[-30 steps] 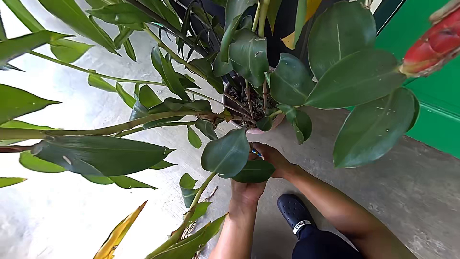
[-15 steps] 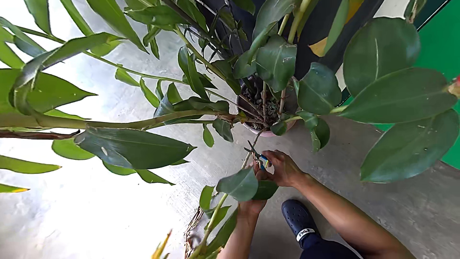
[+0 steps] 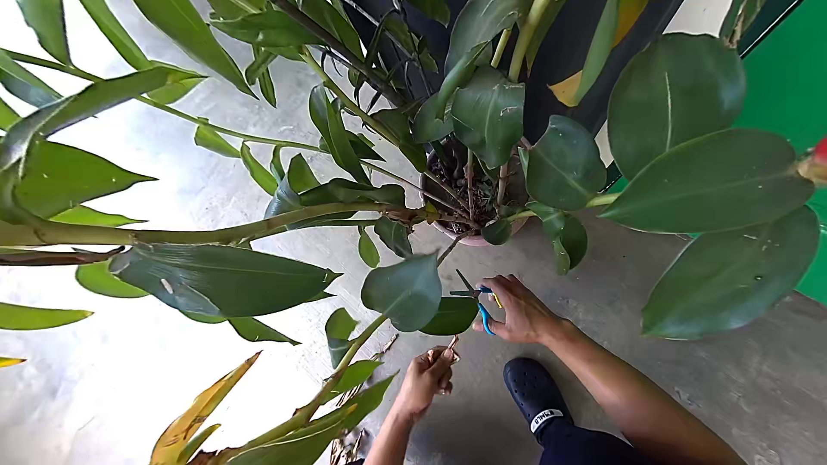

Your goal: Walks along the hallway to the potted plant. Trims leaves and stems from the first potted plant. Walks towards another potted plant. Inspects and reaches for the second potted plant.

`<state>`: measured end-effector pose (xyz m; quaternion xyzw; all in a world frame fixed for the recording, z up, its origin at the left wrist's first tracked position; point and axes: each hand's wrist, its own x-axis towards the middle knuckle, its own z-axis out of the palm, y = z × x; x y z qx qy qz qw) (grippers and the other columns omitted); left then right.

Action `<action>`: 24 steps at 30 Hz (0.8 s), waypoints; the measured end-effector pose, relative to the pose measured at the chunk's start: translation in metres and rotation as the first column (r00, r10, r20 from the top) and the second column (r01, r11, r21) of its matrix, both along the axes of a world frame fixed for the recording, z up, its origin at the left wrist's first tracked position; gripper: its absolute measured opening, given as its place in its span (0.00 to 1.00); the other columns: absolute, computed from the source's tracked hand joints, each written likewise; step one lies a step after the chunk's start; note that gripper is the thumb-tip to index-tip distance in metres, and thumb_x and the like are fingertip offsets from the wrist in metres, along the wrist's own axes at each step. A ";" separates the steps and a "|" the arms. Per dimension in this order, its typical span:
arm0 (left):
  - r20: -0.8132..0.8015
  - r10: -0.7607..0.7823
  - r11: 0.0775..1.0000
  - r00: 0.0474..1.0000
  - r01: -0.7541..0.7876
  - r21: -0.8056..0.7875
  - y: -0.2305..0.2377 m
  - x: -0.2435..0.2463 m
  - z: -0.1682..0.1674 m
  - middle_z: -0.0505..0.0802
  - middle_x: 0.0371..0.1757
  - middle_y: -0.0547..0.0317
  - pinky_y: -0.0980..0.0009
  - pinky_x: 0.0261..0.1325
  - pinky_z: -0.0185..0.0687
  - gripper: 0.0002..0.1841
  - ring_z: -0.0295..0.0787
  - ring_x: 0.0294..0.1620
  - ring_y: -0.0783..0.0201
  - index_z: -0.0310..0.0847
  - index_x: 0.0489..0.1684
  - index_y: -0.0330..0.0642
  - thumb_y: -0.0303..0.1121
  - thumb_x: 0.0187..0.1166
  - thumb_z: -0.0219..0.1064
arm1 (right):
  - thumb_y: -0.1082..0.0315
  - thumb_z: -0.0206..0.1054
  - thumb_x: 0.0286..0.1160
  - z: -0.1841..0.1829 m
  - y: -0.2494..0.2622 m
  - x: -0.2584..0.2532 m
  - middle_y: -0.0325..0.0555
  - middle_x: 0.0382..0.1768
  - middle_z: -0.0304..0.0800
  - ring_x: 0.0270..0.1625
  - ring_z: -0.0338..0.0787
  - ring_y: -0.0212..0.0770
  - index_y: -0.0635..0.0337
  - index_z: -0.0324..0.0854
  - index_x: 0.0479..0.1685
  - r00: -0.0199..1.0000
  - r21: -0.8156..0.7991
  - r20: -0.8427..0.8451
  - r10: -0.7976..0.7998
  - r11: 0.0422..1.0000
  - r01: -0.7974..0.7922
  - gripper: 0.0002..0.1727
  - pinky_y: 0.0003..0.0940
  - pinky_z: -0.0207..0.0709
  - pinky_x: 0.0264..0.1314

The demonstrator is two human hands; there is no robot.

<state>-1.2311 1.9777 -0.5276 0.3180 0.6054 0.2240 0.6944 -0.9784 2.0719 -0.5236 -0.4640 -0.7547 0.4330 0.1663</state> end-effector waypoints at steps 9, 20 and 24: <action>-0.359 0.146 0.837 0.922 0.078 0.541 0.056 -0.020 0.020 0.91 0.61 0.44 0.67 0.68 0.85 0.19 0.90 0.62 0.64 0.79 0.65 0.23 0.23 0.77 0.69 | 0.51 0.75 0.76 0.004 -0.010 -0.002 0.59 0.66 0.88 0.65 0.89 0.52 0.63 0.70 0.84 0.994 -0.234 -0.011 -0.112 0.966 0.107 0.40 0.47 0.78 0.73; 0.201 0.180 0.433 0.963 -0.261 0.863 0.153 0.024 0.111 0.92 0.37 0.75 0.82 0.42 0.88 0.03 0.88 0.35 0.81 0.85 0.46 0.51 0.34 0.87 0.65 | 0.59 0.73 0.73 0.019 -0.009 -0.001 0.54 0.39 0.95 0.40 0.94 0.43 0.69 0.86 0.61 0.939 0.113 -0.194 -0.283 0.945 0.308 0.24 0.39 0.88 0.48; 0.091 0.406 0.410 0.909 -0.270 0.871 0.166 0.046 0.122 0.91 0.28 0.71 0.79 0.36 0.86 0.07 0.86 0.27 0.79 0.80 0.35 0.46 0.34 0.80 0.72 | 0.56 0.75 0.64 0.068 0.018 0.000 0.60 0.52 0.90 0.51 0.89 0.53 0.68 0.81 0.69 0.976 0.289 -0.125 -0.178 0.935 0.207 0.33 0.48 0.83 0.55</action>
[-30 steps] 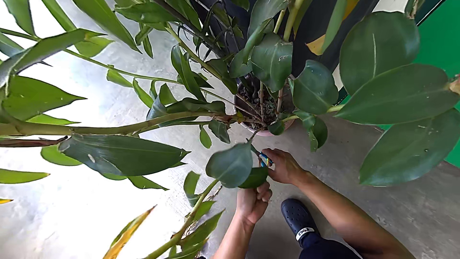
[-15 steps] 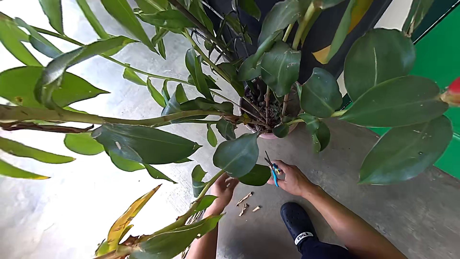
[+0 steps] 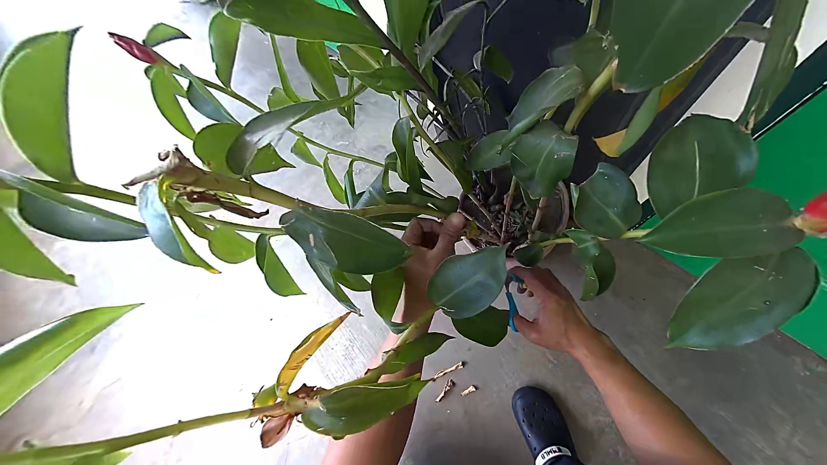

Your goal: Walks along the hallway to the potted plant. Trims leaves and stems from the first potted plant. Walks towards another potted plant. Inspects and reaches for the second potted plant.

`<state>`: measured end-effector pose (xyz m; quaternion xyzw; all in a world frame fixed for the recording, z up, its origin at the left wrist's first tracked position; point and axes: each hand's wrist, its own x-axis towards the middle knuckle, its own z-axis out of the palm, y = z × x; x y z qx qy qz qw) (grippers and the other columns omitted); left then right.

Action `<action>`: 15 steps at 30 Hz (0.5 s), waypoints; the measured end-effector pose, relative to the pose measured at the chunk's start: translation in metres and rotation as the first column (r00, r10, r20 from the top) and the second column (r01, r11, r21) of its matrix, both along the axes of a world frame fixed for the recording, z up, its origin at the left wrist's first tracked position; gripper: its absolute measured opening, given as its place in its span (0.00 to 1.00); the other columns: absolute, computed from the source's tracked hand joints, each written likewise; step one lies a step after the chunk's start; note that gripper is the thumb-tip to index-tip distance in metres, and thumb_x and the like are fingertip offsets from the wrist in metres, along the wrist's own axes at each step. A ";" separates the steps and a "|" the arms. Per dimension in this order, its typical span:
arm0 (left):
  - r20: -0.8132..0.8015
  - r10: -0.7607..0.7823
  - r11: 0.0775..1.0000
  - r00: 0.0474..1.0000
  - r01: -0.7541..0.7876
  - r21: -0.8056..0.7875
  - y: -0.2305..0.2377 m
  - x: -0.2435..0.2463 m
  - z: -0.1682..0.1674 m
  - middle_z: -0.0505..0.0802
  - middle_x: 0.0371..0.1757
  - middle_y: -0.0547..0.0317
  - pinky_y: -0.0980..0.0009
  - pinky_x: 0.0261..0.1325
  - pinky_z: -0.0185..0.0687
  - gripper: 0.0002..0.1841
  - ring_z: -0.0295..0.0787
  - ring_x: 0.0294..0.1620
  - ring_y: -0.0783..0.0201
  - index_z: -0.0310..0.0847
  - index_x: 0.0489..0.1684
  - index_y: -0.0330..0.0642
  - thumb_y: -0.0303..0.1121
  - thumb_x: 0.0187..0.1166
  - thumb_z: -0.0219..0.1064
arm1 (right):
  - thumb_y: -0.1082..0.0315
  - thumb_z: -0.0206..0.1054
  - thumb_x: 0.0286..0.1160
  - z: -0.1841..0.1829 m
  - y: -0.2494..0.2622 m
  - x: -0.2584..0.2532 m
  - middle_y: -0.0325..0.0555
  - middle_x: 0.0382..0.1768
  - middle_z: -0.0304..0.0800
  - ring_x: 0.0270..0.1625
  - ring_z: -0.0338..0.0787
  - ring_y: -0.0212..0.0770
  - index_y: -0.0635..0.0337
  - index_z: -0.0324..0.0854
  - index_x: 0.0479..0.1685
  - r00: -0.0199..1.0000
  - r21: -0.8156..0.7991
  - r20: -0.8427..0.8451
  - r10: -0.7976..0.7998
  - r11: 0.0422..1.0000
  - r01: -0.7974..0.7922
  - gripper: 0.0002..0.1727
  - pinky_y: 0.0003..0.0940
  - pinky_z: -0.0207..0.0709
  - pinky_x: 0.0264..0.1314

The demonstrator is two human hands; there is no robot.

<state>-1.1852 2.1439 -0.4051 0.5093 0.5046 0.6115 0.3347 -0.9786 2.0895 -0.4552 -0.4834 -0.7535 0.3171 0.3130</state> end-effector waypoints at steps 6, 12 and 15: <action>-0.172 0.043 0.999 0.984 -0.038 0.032 -0.014 -0.012 -0.006 0.92 0.33 0.70 0.81 0.41 0.85 0.07 0.86 0.32 0.82 0.88 0.40 0.41 0.35 0.82 0.72 | 0.47 0.75 0.73 0.053 0.042 0.011 0.24 0.32 0.85 0.32 0.81 0.14 0.59 0.85 0.55 0.850 -0.230 -0.410 0.331 0.864 -0.447 0.25 0.13 0.76 0.37; -0.313 0.107 0.991 0.944 -0.077 0.106 -0.028 -0.018 -0.004 0.90 0.33 0.63 0.86 0.43 0.81 0.09 0.83 0.34 0.83 0.88 0.37 0.32 0.31 0.78 0.71 | 0.63 0.70 0.74 0.069 0.076 0.001 0.20 0.24 0.90 0.25 0.85 0.17 0.48 0.90 0.40 0.762 -0.418 -0.514 0.393 0.661 -0.623 0.04 0.14 0.79 0.28; -0.401 0.165 0.983 0.901 -0.120 0.136 -0.032 -0.020 0.001 0.89 0.29 0.61 0.87 0.39 0.76 0.11 0.80 0.31 0.83 0.89 0.32 0.31 0.32 0.76 0.71 | 0.67 0.69 0.71 0.073 0.084 -0.005 0.19 0.24 0.90 0.24 0.85 0.16 0.47 0.89 0.37 0.755 -0.420 -0.500 0.424 0.644 -0.640 0.04 0.13 0.79 0.28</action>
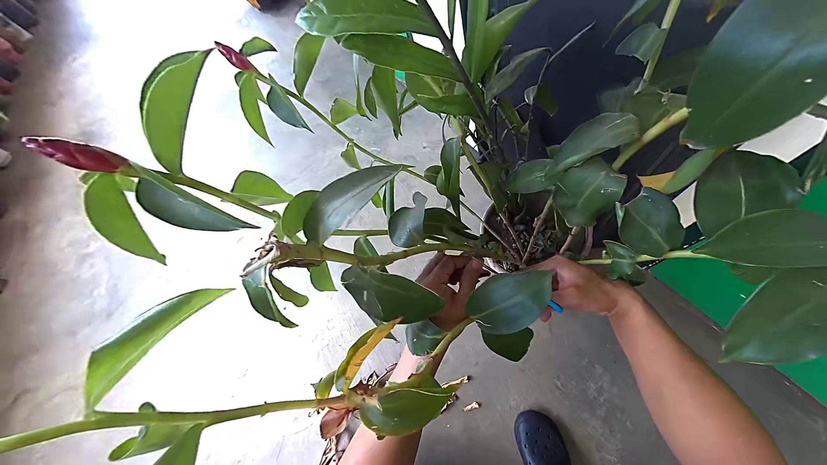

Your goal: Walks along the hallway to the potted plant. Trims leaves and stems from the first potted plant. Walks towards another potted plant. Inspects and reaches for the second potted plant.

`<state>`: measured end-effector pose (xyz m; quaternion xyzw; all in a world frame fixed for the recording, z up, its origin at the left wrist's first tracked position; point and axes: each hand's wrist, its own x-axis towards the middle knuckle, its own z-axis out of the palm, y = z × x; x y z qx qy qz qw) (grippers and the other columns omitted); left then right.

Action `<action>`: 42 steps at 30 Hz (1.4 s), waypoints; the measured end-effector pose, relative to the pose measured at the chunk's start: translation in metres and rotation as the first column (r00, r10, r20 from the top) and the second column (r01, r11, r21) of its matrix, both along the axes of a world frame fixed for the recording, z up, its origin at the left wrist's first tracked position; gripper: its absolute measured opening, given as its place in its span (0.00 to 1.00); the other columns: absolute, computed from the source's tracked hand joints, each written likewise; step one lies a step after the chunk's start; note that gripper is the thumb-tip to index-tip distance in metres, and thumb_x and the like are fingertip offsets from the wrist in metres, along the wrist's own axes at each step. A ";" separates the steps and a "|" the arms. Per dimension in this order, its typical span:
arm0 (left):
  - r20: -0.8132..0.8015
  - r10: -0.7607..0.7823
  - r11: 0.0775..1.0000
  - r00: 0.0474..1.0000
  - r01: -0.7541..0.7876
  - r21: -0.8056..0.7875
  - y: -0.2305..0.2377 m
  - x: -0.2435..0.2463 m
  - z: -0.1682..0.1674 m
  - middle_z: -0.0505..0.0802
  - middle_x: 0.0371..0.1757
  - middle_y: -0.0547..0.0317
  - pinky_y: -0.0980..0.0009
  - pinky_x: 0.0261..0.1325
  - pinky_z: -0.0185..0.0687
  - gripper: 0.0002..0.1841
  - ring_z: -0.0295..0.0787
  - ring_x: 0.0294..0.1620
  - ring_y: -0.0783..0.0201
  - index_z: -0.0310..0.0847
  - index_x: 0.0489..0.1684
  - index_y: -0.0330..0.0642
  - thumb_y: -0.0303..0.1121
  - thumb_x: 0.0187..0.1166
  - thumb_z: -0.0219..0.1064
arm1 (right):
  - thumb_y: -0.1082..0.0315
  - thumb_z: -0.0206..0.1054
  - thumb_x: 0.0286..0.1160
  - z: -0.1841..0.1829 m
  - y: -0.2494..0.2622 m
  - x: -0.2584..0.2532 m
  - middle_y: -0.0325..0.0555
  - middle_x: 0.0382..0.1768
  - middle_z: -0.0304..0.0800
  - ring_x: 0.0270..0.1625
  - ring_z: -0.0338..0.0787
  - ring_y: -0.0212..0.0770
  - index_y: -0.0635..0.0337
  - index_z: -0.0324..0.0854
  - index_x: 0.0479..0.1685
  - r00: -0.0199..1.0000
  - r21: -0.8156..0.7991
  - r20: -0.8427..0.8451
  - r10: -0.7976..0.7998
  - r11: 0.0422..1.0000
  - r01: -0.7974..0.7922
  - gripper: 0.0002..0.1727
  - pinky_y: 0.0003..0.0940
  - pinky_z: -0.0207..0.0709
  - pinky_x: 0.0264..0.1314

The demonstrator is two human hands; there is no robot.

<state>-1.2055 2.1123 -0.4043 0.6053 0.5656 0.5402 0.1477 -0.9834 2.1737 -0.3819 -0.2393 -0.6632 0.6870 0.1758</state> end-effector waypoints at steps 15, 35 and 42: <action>-0.002 -0.124 0.992 0.992 0.124 -0.017 -0.004 -0.012 -0.009 0.90 0.29 0.55 0.81 0.40 0.79 0.09 0.83 0.31 0.75 0.90 0.31 0.29 0.28 0.76 0.68 | 0.82 0.63 0.66 0.015 0.017 -0.014 0.27 0.20 0.90 0.18 0.81 0.18 0.57 0.92 0.37 0.986 0.111 0.157 -0.055 0.993 0.038 0.13 0.13 0.76 0.23; 0.237 -0.213 0.945 0.948 0.139 0.295 -0.011 -0.099 0.104 0.93 0.57 0.64 0.68 0.63 0.87 0.12 0.90 0.57 0.69 0.85 0.61 0.41 0.29 0.82 0.68 | 0.33 0.72 0.69 0.107 -0.028 -0.006 0.20 0.28 0.84 0.29 0.78 0.12 0.50 0.89 0.49 0.986 0.709 0.043 -0.160 0.701 0.083 0.29 0.10 0.72 0.28; 0.310 -0.106 0.951 0.945 0.005 0.310 -0.023 -0.089 0.104 0.96 0.44 0.69 0.71 0.54 0.91 0.09 0.94 0.45 0.72 0.88 0.51 0.42 0.22 0.80 0.67 | 0.33 0.73 0.65 0.154 -0.041 -0.020 0.17 0.22 0.78 0.22 0.72 0.10 0.46 0.90 0.44 0.989 0.802 0.085 -0.120 0.597 0.003 0.26 0.08 0.63 0.19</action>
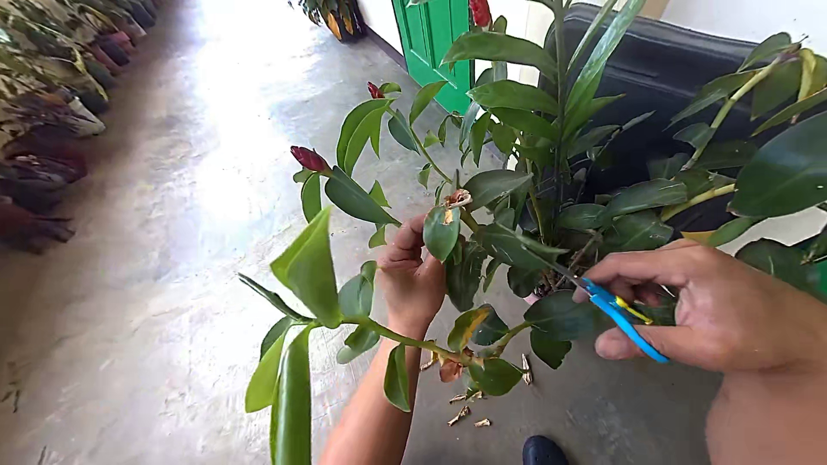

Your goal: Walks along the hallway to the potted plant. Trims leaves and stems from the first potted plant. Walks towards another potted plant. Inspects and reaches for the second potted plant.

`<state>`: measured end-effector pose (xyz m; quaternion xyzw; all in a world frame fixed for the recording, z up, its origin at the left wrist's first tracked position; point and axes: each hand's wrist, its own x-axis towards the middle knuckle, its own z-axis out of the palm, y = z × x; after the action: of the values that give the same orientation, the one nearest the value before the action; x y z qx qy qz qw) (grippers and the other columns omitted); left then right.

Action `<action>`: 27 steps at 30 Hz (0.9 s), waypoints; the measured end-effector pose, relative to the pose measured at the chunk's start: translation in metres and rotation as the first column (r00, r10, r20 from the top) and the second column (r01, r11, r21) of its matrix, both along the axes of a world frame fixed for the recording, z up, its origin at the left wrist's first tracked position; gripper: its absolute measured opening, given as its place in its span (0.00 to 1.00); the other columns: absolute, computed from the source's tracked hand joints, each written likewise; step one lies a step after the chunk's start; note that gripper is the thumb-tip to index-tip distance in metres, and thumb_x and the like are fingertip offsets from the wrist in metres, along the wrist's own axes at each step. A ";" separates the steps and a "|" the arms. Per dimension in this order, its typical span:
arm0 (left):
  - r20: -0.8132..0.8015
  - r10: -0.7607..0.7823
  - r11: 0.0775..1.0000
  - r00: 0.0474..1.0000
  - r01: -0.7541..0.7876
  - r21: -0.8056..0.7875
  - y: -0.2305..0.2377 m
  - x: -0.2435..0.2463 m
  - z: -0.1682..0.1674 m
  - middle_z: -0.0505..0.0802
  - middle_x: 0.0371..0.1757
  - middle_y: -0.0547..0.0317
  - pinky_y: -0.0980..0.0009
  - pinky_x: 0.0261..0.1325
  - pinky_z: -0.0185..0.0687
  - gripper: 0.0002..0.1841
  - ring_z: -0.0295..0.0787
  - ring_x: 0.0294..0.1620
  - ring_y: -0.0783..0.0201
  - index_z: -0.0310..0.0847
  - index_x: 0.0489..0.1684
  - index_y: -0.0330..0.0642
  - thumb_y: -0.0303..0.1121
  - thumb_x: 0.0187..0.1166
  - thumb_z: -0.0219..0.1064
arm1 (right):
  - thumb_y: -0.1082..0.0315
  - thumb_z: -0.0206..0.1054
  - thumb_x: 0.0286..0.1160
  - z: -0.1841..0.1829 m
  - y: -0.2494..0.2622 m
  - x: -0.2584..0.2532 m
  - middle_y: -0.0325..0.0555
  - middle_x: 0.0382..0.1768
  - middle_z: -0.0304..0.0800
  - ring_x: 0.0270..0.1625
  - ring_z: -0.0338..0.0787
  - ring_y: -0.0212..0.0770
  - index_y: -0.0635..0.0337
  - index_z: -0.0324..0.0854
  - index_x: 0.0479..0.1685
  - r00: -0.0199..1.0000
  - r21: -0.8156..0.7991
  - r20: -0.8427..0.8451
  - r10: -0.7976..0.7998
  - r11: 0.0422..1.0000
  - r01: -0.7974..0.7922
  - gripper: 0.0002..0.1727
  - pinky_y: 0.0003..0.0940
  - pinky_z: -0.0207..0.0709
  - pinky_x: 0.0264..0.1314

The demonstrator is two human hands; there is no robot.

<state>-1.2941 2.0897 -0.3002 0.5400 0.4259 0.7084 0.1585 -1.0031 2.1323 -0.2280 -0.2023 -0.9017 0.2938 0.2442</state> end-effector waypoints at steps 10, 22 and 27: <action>0.688 -0.233 0.899 0.687 0.422 -0.117 -0.018 -0.015 -0.011 0.95 0.46 0.58 0.64 0.56 0.88 0.22 0.91 0.52 0.63 0.89 0.44 0.48 0.31 0.91 0.42 | 0.40 0.76 0.67 0.016 0.000 -0.012 0.21 0.20 0.81 0.18 0.75 0.17 0.49 0.91 0.45 0.971 -0.164 -0.187 0.150 0.970 -0.181 0.22 0.13 0.68 0.14; 0.875 -0.334 0.800 0.352 0.597 0.065 -0.024 0.001 -0.031 0.95 0.39 0.56 0.65 0.53 0.90 0.16 0.94 0.44 0.63 0.89 0.39 0.46 0.35 0.88 0.51 | 0.39 0.75 0.69 0.032 -0.004 -0.094 0.26 0.15 0.73 0.20 0.73 0.27 0.46 0.91 0.43 0.852 0.031 0.514 -0.097 0.995 0.094 0.21 0.32 0.66 0.24; 0.855 -0.378 0.801 0.355 0.589 0.109 -0.030 0.003 -0.034 0.95 0.35 0.54 0.66 0.49 0.92 0.12 0.95 0.39 0.64 0.90 0.37 0.42 0.30 0.84 0.59 | 0.37 0.73 0.70 0.034 -0.011 -0.111 0.26 0.15 0.75 0.20 0.76 0.28 0.44 0.89 0.39 0.834 0.104 0.530 -0.151 0.988 0.113 0.21 0.35 0.69 0.25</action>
<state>-1.2911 2.0596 -0.3340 0.2062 0.1878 0.7464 0.6042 -1.1141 2.1211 -0.1943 -0.3294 -0.9275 0.1767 0.0091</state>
